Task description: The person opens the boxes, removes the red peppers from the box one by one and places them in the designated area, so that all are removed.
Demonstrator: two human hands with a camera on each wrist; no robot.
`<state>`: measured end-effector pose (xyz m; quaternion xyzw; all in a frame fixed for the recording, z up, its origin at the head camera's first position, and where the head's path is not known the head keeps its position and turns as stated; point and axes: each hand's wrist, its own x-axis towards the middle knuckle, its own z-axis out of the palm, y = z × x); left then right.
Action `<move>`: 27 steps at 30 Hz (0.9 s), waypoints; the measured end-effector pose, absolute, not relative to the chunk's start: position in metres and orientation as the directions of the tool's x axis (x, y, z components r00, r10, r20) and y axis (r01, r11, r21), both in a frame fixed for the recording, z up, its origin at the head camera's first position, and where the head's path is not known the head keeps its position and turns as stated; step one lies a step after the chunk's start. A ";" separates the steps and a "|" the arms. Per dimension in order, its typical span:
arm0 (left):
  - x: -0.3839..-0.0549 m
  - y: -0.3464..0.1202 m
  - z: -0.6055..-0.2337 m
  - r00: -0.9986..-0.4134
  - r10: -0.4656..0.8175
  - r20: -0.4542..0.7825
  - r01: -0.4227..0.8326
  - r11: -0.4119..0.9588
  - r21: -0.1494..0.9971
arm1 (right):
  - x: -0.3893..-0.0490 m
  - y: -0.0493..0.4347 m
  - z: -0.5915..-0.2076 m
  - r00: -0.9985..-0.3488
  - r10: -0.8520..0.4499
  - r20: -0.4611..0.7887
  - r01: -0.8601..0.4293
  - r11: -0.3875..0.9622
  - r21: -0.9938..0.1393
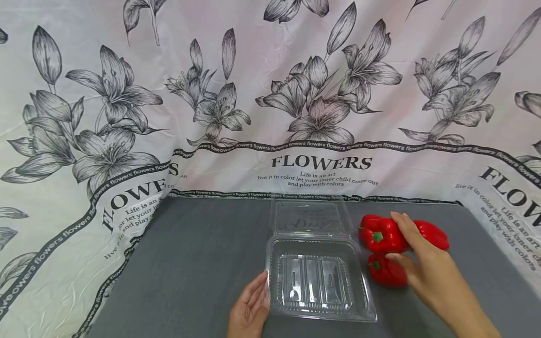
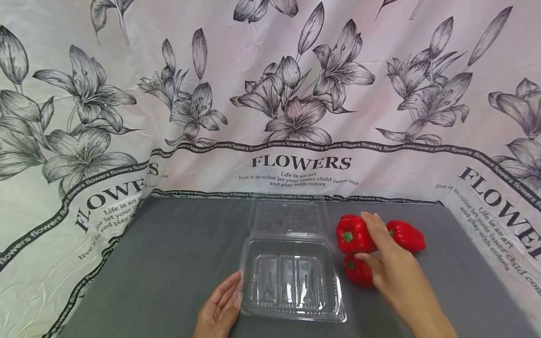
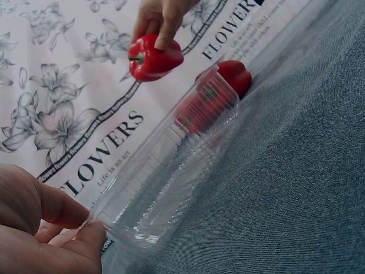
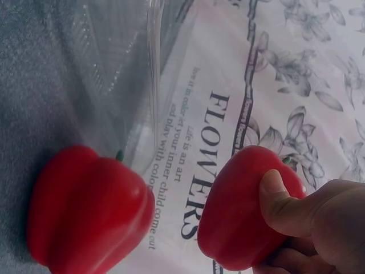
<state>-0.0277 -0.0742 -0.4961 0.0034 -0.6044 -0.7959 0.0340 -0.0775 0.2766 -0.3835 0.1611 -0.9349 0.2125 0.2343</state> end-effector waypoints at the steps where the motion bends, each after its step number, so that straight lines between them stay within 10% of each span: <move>1: -0.028 -0.074 -0.496 -0.998 -0.059 0.039 0.053 -0.270 0.961 | -0.077 0.278 -0.384 -0.836 -0.198 0.512 -0.402 0.857 -0.324; 27: -0.027 -0.074 -0.496 -0.997 -0.064 0.031 0.047 -0.256 0.966 | -0.073 0.309 -0.393 -0.837 -0.104 0.536 -0.325 0.884 -0.335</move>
